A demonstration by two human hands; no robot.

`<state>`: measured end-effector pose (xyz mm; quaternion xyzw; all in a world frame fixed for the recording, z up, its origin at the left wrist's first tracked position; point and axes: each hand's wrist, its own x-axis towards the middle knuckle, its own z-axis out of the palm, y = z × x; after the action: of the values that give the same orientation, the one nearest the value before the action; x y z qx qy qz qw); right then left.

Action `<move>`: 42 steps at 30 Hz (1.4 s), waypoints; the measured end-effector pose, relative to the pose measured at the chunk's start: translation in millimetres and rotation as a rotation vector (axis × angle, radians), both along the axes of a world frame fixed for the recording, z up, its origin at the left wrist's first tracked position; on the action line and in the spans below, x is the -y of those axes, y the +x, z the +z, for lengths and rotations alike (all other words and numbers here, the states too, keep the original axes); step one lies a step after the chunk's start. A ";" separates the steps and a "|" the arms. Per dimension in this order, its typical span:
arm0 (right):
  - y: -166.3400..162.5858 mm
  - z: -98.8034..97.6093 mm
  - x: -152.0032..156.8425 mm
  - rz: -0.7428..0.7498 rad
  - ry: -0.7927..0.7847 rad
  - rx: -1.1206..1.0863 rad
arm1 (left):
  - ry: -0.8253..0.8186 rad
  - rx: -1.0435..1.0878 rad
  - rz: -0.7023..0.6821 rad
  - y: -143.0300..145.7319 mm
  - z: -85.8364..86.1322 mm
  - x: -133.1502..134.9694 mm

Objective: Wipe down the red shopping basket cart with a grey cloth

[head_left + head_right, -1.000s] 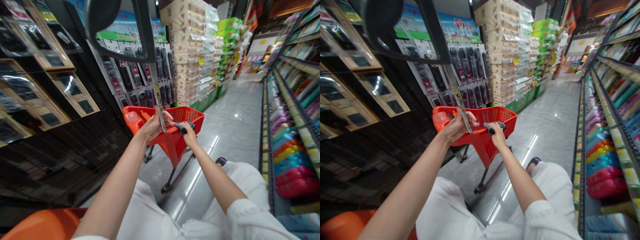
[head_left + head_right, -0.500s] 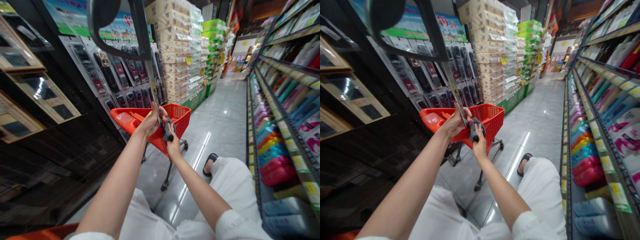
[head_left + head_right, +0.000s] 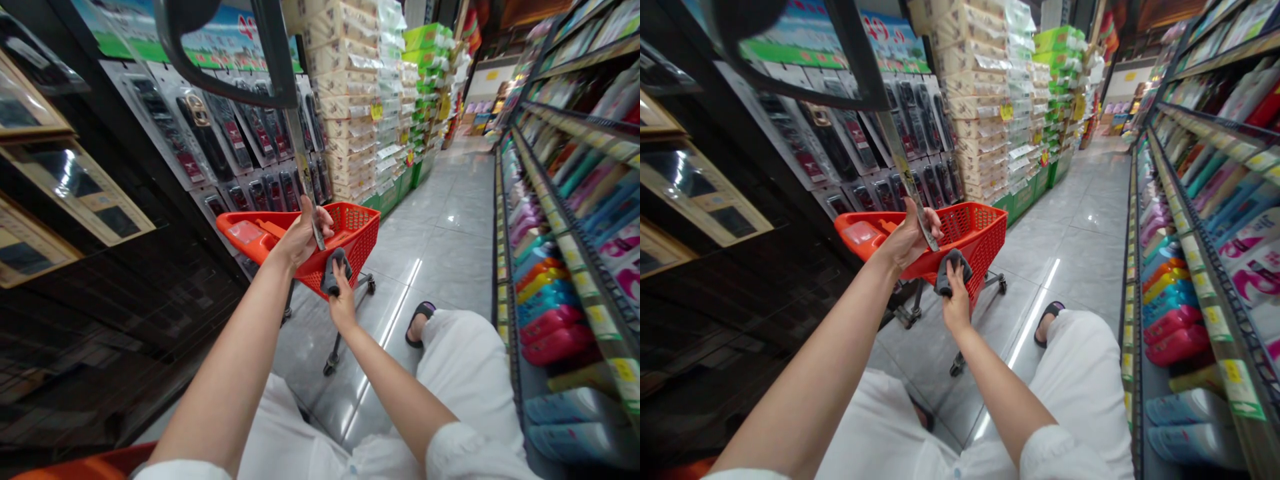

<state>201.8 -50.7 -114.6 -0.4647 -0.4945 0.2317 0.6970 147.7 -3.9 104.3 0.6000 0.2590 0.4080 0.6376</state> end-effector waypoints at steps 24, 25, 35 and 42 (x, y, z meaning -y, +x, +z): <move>13.0 -26.6 20.9 -0.210 -0.042 -0.083 | -0.018 0.014 -0.075 27.5 -1.5 26.9; 15.9 -25.8 20.7 -0.218 -0.031 -0.075 | -0.019 0.010 -0.084 29.3 -1.5 27.1; 46.3 14.7 14.3 -0.291 0.019 -0.172 | 0.024 -0.041 -0.114 43.7 -4.4 9.6; 107.7 37.6 -2.0 -0.229 0.069 0.245 | 0.013 -0.028 -0.193 49.8 -4.4 4.5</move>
<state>309.5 -48.6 -77.0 -0.5187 -0.5273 0.0754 0.6688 197.5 -8.4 99.9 0.6317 0.2061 0.3379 0.6666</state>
